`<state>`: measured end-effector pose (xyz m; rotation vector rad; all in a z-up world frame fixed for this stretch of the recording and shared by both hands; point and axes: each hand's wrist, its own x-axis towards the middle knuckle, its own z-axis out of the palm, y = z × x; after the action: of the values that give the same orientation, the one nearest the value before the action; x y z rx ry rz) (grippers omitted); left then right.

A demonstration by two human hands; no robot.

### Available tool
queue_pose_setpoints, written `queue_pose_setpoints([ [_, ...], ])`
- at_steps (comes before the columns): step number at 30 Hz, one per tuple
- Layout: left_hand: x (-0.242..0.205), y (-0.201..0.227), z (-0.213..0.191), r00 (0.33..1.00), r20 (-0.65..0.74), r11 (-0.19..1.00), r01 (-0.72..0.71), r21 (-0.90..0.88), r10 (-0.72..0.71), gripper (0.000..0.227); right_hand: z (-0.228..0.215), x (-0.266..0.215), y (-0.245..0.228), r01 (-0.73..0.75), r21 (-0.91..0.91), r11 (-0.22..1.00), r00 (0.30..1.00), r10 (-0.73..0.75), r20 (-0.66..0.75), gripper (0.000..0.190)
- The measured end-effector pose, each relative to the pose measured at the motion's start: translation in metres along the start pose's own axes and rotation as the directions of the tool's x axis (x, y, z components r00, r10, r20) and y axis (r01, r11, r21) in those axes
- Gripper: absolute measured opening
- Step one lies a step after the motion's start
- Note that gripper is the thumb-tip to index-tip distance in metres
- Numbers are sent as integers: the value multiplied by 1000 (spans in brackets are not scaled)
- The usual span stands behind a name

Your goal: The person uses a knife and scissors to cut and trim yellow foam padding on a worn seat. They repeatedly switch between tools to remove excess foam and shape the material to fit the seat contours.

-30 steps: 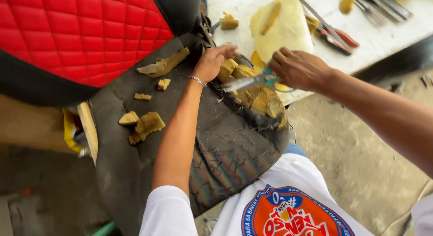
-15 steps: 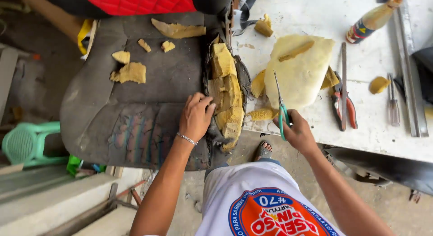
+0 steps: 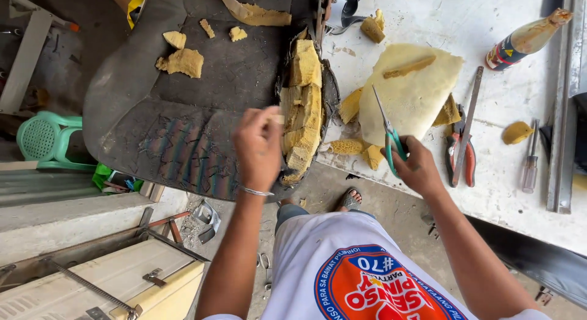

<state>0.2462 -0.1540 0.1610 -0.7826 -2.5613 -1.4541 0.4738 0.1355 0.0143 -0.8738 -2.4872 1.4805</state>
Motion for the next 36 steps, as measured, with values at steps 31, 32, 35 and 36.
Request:
queue_pose_setpoints([
  [31,157,-166,108,852,483,919,-335,206,202,49,94,7,-4,-250,-390,886,905,72,-418,57],
  [32,158,-167,106,848,498,937,-303,176,181,50,74,9,31,-107,-392,914,828,-136,-544,45],
  [35,166,-185,117,859,492,969,-221,109,140,51,-2,25,95,-150,-454,879,706,-226,-671,32],
  [36,167,-194,121,859,493,980,-190,53,140,51,-33,37,110,-359,-477,802,685,-121,-718,39],
])
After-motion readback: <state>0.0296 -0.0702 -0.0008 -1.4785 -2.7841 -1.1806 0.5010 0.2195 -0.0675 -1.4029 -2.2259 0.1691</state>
